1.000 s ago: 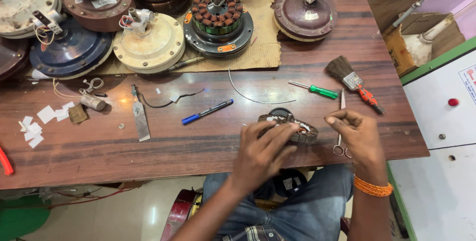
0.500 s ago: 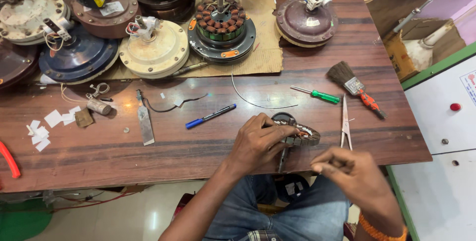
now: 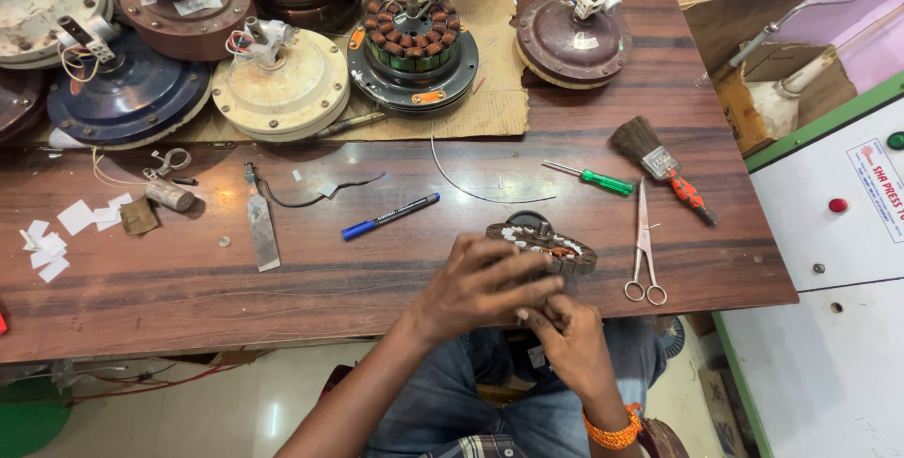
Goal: The person sits at a workbench and fits small white insulation pieces into the slots of a ceiling fan motor stator, working around the ring one slot at a time and pressing each piece into place by hand. They rotate the stator to reach new slots and continue fitting pieces around the circumference.
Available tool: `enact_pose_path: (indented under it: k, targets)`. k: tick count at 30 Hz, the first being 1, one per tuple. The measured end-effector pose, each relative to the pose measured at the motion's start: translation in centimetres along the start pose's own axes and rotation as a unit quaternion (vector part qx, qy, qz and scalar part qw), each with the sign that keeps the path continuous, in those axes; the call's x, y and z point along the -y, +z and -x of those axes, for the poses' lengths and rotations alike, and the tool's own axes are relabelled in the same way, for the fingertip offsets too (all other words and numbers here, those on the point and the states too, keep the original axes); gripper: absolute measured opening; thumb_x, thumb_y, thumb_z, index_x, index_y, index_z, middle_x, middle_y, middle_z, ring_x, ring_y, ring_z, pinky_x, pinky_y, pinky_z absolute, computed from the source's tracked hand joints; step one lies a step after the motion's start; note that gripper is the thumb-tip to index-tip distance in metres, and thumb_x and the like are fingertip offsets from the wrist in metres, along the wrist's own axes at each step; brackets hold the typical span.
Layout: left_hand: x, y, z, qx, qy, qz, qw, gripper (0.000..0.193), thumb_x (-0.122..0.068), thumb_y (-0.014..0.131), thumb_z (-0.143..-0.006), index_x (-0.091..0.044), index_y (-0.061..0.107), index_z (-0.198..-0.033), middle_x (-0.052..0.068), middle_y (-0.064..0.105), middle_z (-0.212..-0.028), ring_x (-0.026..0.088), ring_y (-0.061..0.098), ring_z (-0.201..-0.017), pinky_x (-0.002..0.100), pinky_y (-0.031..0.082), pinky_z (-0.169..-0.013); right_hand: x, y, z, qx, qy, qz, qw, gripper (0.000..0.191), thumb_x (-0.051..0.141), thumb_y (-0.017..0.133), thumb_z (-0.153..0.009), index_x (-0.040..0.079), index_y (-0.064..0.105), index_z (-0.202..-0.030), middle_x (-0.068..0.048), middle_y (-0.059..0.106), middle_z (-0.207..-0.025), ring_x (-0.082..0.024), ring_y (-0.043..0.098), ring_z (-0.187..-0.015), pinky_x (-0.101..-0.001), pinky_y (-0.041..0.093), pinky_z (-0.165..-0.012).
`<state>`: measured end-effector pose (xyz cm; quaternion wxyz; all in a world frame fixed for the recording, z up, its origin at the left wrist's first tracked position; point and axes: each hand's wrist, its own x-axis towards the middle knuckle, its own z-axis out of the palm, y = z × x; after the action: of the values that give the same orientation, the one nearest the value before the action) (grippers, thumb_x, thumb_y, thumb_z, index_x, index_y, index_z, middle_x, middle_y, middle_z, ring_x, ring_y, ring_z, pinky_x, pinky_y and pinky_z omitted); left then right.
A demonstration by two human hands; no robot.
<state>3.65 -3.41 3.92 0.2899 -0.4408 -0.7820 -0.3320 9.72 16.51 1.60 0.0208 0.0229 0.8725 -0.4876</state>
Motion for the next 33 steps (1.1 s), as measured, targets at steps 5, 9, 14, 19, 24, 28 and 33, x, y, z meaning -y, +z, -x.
enact_pose_path:
  k: [5,9,14,19,24,28,33]
  targets:
    - [-0.1,-0.2,2.4,0.018,0.042,-0.085,0.995,0.031,-0.033,0.075,-0.087,-0.031,0.077,-0.118,-0.016,0.060,-0.142,0.014,0.055,-0.118,0.034,0.046,-0.102,-0.6,-1.3,1.0,0.044,-0.007,-0.104,0.994,0.009,0.006,0.077,-0.087,-0.002,0.077,-0.090,-0.003,0.052,-0.059,-0.006,0.039,-0.055,-0.0264,0.032,-0.050]
    - [0.0,0.4,2.4,0.047,0.002,-0.031,0.998,0.016,-0.023,0.076,-0.093,-0.018,0.079,-0.108,-0.002,0.075,-0.118,0.013,0.068,-0.090,0.031,0.053,-0.077,2.4,-4.3,1.0,0.012,-0.085,-0.005,0.996,0.013,0.012,0.080,-0.082,0.004,0.078,-0.092,-0.002,0.065,-0.060,-0.006,0.049,-0.052,-0.0268,0.041,-0.047]
    - [-2.5,2.3,1.4,-0.089,-0.159,0.095,0.979,0.011,-0.019,0.077,-0.094,-0.011,0.075,-0.103,0.004,0.078,-0.099,0.014,0.075,-0.079,0.028,0.059,-0.065,7.1,-6.8,-0.8,-0.051,-0.210,0.155,0.964,0.013,0.017,0.077,-0.086,0.009,0.075,-0.095,-0.008,0.071,-0.072,-0.013,0.063,-0.055,-0.0289,0.048,-0.050]
    - [-4.4,2.8,0.6,-0.193,-0.376,0.234,0.875,0.011,-0.011,0.078,-0.090,-0.004,0.074,-0.098,0.004,0.076,-0.084,0.009,0.070,-0.069,0.025,0.053,-0.060,9.3,-5.7,-4.9,-0.047,-0.235,0.170,0.956,0.014,0.019,0.076,-0.090,0.006,0.073,-0.095,-0.012,0.070,-0.075,-0.016,0.060,-0.055,-0.0317,0.045,-0.051]
    - [-4.9,2.8,-0.3,-0.172,-0.490,0.283,0.806,0.010,-0.012,0.078,-0.089,-0.003,0.076,-0.092,0.000,0.064,-0.062,0.004,0.052,-0.054,0.025,0.039,-0.049,8.9,-5.9,-7.1,0.024,-0.097,0.145,0.984,0.012,0.016,0.075,-0.089,0.008,0.078,-0.098,-0.010,0.069,-0.065,-0.012,0.052,-0.055,-0.0321,0.044,-0.052]
    - [-5.2,3.2,-0.4,-0.164,-0.495,0.255,0.814,0.011,-0.013,0.079,-0.088,-0.002,0.077,-0.091,0.000,0.060,-0.057,0.004,0.048,-0.049,0.025,0.036,-0.046,7.6,-6.8,-8.3,0.080,-0.110,0.032,0.990,0.010,0.013,0.071,-0.091,0.005,0.074,-0.095,-0.001,0.074,-0.074,-0.002,0.060,-0.068,-0.0264,0.050,-0.059]
    - [-4.7,4.3,-0.4,-0.194,-0.549,0.365,0.727,0.012,-0.014,0.075,-0.091,-0.002,0.074,-0.090,-0.001,0.065,-0.061,0.004,0.056,-0.046,0.025,0.041,-0.042,5.9,-6.7,-10.0,0.024,-0.048,0.086,0.995,0.014,0.015,0.075,-0.090,0.002,0.076,-0.094,0.002,0.053,-0.060,-0.005,0.042,-0.058,-0.0289,0.036,-0.051]
